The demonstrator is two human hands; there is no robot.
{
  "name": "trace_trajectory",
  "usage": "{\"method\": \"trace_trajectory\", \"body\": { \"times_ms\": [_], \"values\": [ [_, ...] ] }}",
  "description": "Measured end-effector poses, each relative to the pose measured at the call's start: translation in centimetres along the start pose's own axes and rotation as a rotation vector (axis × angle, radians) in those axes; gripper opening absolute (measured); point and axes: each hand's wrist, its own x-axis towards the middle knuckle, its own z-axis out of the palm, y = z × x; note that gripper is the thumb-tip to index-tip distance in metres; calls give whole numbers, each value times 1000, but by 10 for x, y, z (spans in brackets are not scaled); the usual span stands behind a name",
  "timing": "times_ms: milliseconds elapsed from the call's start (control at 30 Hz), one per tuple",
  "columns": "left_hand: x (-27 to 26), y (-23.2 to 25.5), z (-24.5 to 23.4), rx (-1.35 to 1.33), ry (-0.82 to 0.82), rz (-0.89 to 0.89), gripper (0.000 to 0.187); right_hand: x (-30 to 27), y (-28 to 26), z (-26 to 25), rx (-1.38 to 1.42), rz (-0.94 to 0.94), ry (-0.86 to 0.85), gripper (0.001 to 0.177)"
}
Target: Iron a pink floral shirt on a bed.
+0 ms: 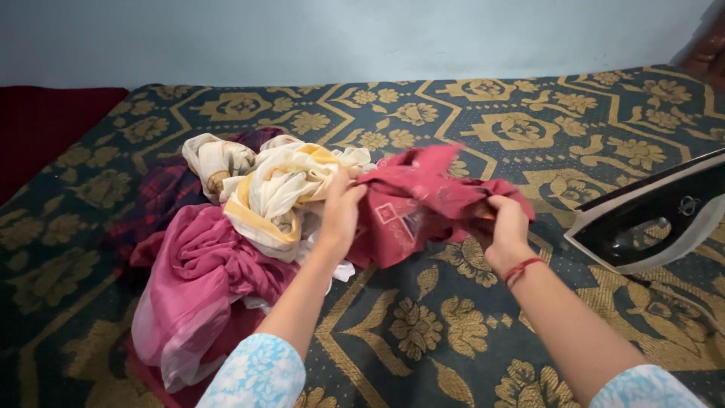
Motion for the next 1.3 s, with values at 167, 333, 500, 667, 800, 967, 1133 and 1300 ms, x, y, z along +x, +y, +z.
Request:
{"method": "trace_trajectory", "body": {
  "times_ms": [167, 333, 500, 667, 800, 967, 1133, 1300],
  "values": [
    [-28, 71, 37, 480, -213, 34, 61, -47, -30, 27, 241, 57, -94, 34],
    [-19, 60, 47, 740, -313, -29, 73, 21, -26, -16, 407, -20, -494, 15],
    [-10, 28, 39, 412, -238, 101, 47, -74, -56, 28, 244, 128, -66, 48],
    [-22, 57, 41, 378, -297, 161, 37, -17, -23, -17, 176, 226, -212, 48],
    [-37, 77, 38, 868, -591, 269, 54, 0, -9, -36, 184, 467, -411, 43],
    [-37, 26, 17, 1454, -736, 256, 50, 31, 8, -49, -321, 561, -207, 29],
    [-47, -12, 4, 1585, -628, 348, 33, 115, 60, -104, -520, 431, -44, 8],
    [-49, -3, 11, 1531, -599, 352, 41, 129, 72, -94, -107, 215, -106, 18]
  ]
}}
